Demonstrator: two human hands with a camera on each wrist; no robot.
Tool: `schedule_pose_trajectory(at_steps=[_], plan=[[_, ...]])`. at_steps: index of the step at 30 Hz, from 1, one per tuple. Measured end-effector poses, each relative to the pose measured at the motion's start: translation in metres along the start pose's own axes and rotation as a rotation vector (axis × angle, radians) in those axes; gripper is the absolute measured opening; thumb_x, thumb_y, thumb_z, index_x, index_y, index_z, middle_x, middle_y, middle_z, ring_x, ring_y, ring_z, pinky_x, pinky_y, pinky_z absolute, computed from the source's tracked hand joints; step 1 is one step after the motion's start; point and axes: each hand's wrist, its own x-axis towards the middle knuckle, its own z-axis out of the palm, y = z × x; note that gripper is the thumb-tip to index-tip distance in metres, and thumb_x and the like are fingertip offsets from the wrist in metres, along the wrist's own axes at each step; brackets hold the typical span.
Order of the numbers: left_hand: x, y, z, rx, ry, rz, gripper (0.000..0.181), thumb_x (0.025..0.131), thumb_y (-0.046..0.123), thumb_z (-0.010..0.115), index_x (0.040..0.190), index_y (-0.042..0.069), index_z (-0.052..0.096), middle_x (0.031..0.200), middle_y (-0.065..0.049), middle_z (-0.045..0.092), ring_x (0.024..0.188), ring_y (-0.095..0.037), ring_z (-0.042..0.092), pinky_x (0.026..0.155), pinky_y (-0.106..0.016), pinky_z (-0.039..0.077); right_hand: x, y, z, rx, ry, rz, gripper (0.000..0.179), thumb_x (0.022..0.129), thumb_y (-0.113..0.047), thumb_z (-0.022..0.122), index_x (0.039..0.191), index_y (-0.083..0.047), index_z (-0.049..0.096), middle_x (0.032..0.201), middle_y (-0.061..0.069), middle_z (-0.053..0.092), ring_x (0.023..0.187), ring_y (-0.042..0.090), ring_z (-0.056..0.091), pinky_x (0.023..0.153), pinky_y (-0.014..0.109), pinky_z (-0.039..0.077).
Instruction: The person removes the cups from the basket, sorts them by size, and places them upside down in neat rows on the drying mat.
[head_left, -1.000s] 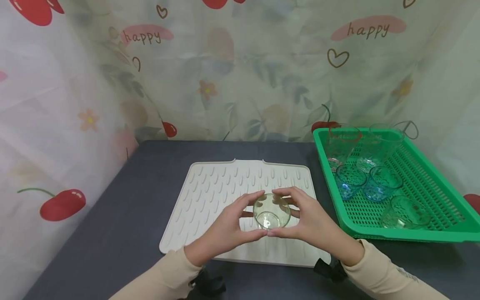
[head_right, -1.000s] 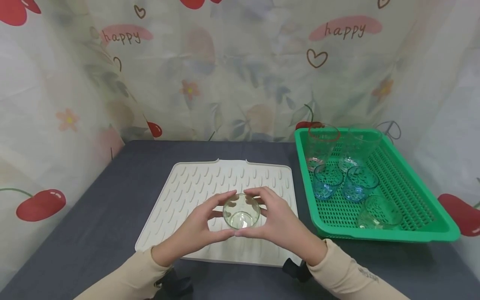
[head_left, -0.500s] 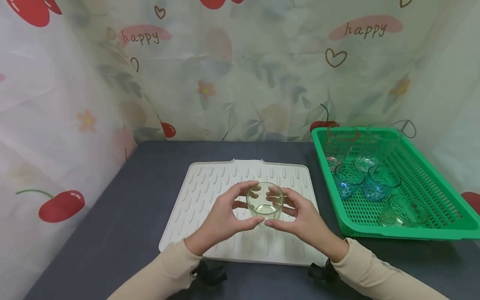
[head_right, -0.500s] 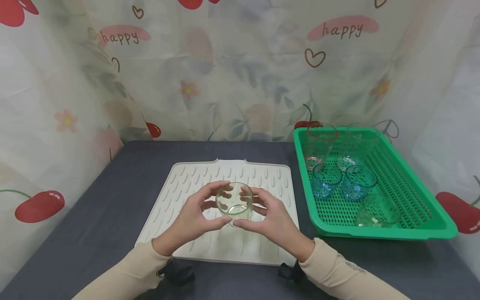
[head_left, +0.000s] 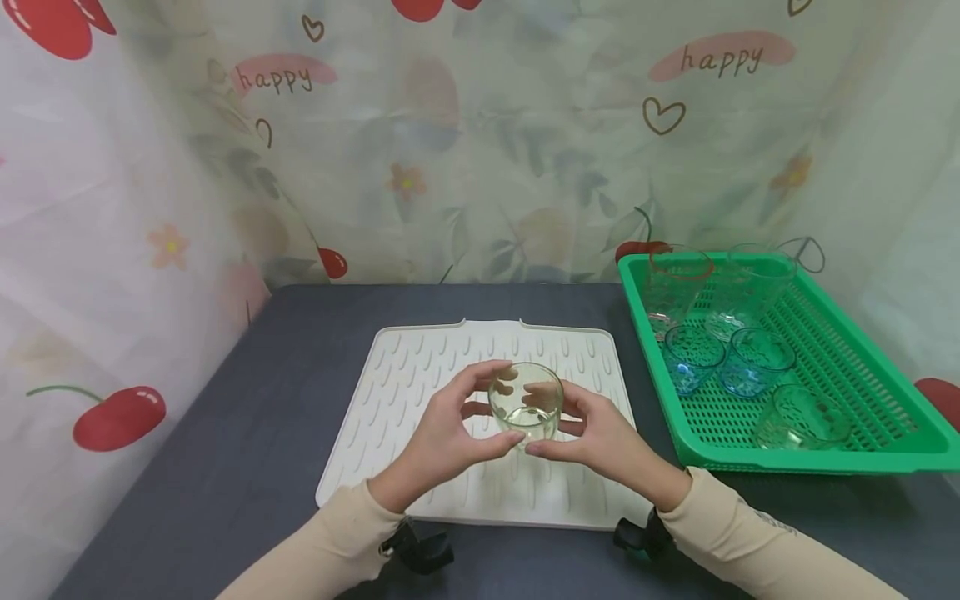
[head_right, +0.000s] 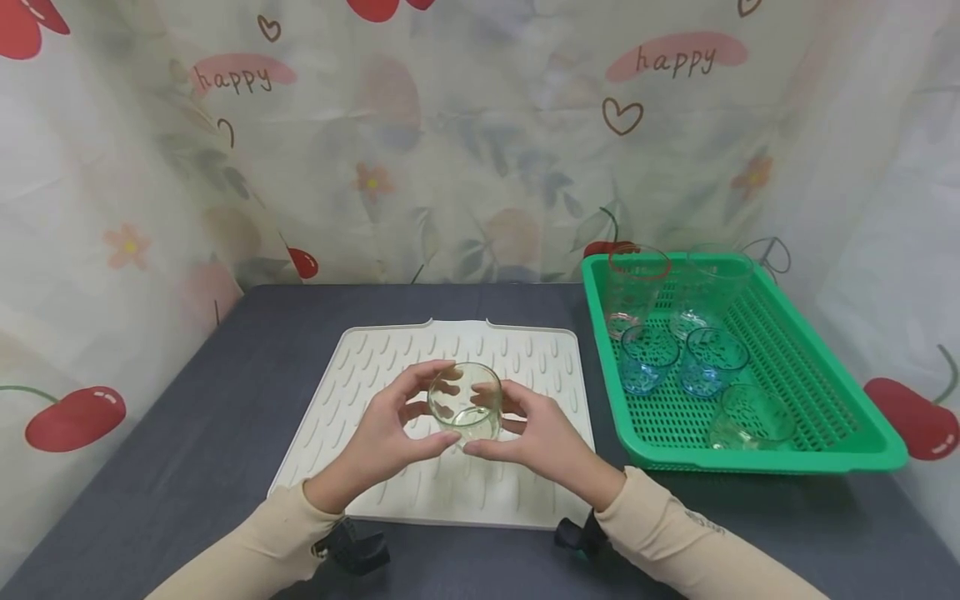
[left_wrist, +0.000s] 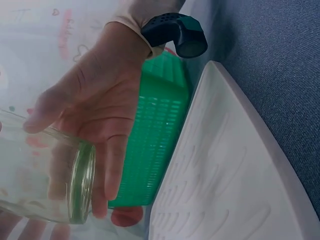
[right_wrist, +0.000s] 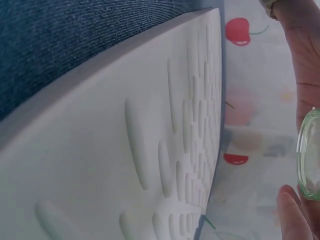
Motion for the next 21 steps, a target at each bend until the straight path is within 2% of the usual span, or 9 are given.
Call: schedule_pose_trajectory(at_steps=[6,10,13,17,21], plan=[[0.000,0.001,-0.001,-0.039,0.015,-0.009,0.071,0.077,0.007,0.080,0.139,0.012,0.047,0.127,-0.007,0.058,0.114,-0.021,0.058,0.083,-0.030,0.055,0.002,0.001,0.001,-0.012,-0.015,0.027,0.064,0.077,-0.020,0.083,0.134,-0.009,0.054,0.132,0.011,0.058,0.121,0.029,0.059,0.095,0.035,0.050],[-0.003,-0.002,-0.001,-0.112,0.027,-0.028,0.071,0.077,0.004,0.079,0.139,0.012,0.047,0.129,-0.008,0.057,0.116,-0.022,0.058,0.084,-0.030,0.055,0.002,-0.001,0.000,-0.044,-0.031,0.031,0.065,0.077,-0.025,0.083,0.133,-0.011,0.054,0.130,0.010,0.059,0.121,0.029,0.058,0.095,0.038,0.050],[-0.005,-0.005,-0.002,-0.187,0.034,-0.019,0.069,0.079,-0.001,0.076,0.140,0.009,0.045,0.131,-0.012,0.055,0.116,-0.026,0.057,0.084,-0.032,0.055,0.002,-0.004,-0.001,-0.060,-0.036,0.026,0.063,0.077,-0.026,0.083,0.131,-0.011,0.055,0.131,0.009,0.059,0.122,0.029,0.058,0.095,0.036,0.051],[-0.005,-0.008,-0.004,-0.265,0.024,-0.003,0.072,0.080,-0.006,0.072,0.143,0.006,0.039,0.133,-0.018,0.051,0.118,-0.031,0.056,0.087,-0.034,0.055,0.001,-0.011,-0.004,-0.067,-0.025,0.021,0.061,0.077,-0.025,0.083,0.129,-0.009,0.056,0.129,0.009,0.059,0.120,0.027,0.059,0.094,0.032,0.051],[-0.006,-0.010,-0.007,-0.295,-0.004,-0.026,0.073,0.082,-0.006,0.070,0.146,0.007,0.036,0.134,-0.019,0.050,0.121,-0.032,0.055,0.090,-0.033,0.054,-0.002,-0.016,-0.009,-0.078,0.012,0.011,0.062,0.077,-0.023,0.083,0.130,-0.007,0.056,0.127,0.011,0.060,0.115,0.027,0.061,0.092,0.031,0.052]])
